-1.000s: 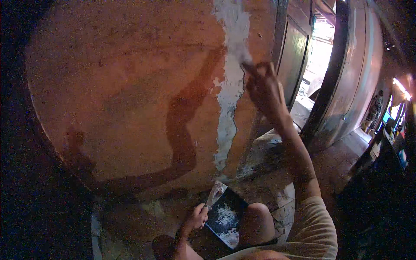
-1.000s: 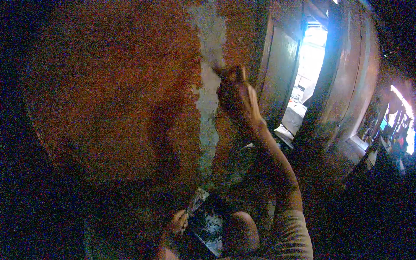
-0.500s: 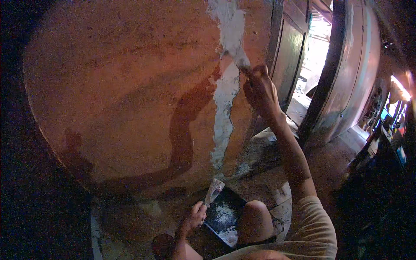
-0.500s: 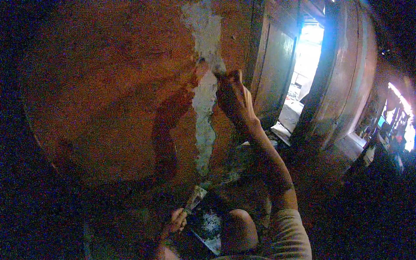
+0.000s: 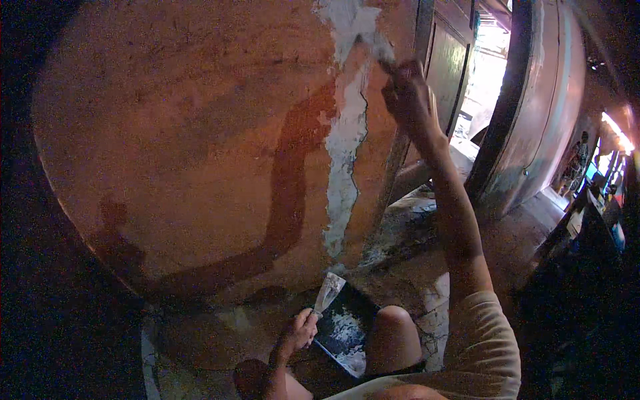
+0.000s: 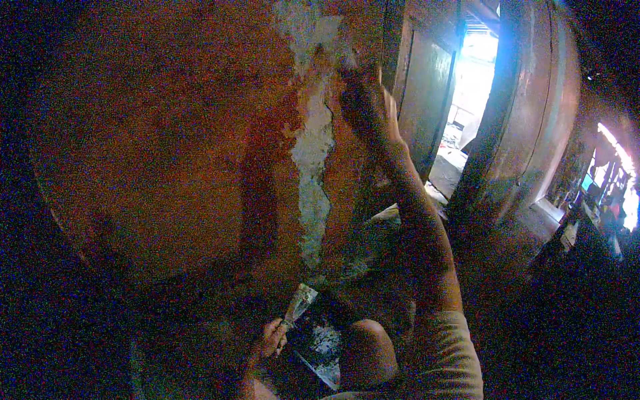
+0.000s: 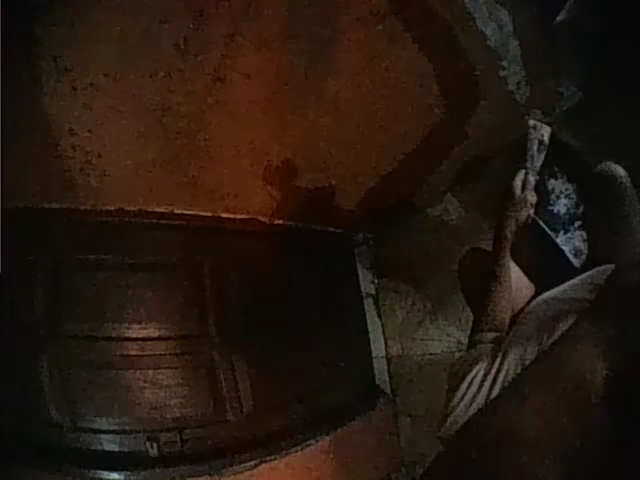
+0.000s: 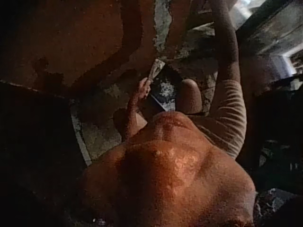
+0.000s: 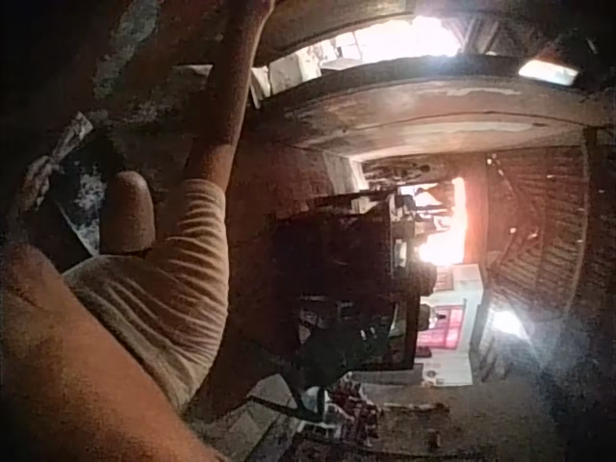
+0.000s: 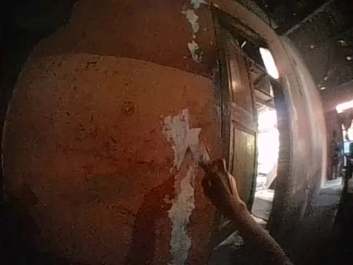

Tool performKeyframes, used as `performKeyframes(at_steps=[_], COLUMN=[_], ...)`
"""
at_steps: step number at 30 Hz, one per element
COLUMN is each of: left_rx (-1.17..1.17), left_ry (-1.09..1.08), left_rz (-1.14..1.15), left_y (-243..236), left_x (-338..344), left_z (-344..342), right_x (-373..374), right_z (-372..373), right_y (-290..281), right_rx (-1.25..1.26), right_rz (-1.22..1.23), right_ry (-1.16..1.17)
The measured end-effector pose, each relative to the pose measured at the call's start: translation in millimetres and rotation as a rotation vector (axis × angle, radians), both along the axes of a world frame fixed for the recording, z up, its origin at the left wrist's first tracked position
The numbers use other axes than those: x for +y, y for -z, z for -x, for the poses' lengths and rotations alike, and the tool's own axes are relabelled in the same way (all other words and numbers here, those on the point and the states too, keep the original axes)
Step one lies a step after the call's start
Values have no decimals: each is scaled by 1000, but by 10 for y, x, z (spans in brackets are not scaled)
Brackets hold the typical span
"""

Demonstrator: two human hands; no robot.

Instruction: The person applies a white patching compound to a damaged area on a wall using a putty knife and then scrapes over the surface to smooth it.

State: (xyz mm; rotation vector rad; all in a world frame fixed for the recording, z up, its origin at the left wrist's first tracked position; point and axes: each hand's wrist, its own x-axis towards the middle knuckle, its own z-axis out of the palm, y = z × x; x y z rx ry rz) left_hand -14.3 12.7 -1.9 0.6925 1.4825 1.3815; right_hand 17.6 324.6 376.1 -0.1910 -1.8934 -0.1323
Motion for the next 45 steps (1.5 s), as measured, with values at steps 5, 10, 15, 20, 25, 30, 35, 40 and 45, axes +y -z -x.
performKeyframes(at_steps=[5, 10, 15, 20, 25, 30, 35, 40, 45], left_rx=[-38, 81, 6, 18, 12, 21, 35, 1, -31], left_ry=[-18, -32, -107, 14, -47, -99, -48, -72, -215], left_rz=[25, 17, 14, 16, 19, 111, -35, -19, -166], left_y=[87, -31, -82, 1, -118, -15, 114, 27, 97], left_x=[63, 13, 47, -14, 54, 43, 49, -42, -149], left_z=[-13, -47, -115, 8, -46, -32, -39, -167, -174], right_x=[-236, -259, -93, 156, 172, -236, -115, -152, -772], right_z=[-274, 61, 286, 424, 103, 54, 185, -100, -531], right_y=[252, -158, -172, 660, 1187, 113, -415, 191, 1227], right_rx=[-76, 179, 210, 82, -44, 196, 288, -36, -135], right_rz=[112, -204, -146, 284, 251, -145, -287, 357, 170], right_ry=[67, -56, 68, -237, -76, -23, 28, -117, -33])
